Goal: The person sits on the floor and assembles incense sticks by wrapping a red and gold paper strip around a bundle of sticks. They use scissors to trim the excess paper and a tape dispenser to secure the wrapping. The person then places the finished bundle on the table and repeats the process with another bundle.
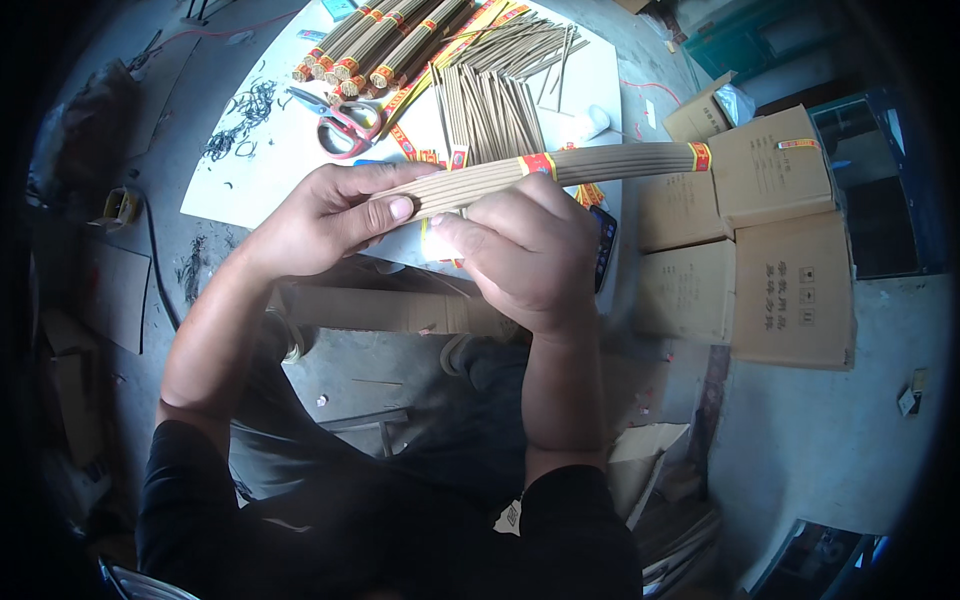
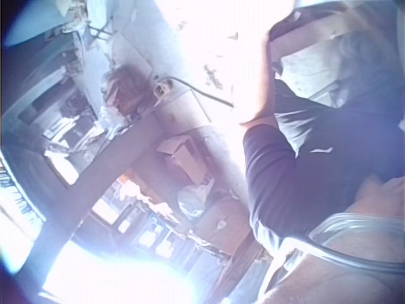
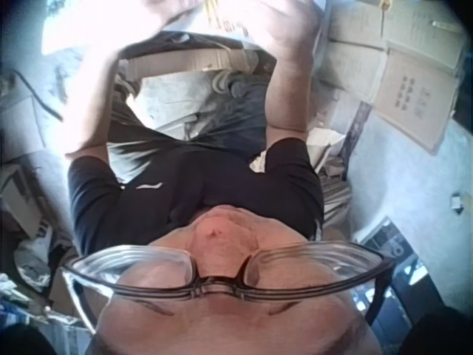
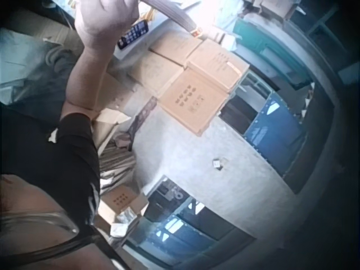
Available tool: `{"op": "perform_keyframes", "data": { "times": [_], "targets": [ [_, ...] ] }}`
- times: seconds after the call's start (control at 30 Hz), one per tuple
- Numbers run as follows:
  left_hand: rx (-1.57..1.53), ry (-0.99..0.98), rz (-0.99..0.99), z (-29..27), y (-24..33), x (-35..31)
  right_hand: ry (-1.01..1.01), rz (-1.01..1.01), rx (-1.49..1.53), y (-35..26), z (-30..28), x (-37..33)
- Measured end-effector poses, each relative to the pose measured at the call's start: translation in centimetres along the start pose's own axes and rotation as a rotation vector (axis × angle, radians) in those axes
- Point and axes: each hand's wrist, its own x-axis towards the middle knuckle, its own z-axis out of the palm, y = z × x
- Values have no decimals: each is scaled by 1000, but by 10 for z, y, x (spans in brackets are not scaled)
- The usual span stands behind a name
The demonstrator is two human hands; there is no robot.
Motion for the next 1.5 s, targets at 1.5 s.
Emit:
{"op": "perform_keyframes", "data": {
  "times": [1.5],
  "targets": [
    [765,30,189,33,-8,-9,-108,731,538,3,31,-51]
  ]
}}
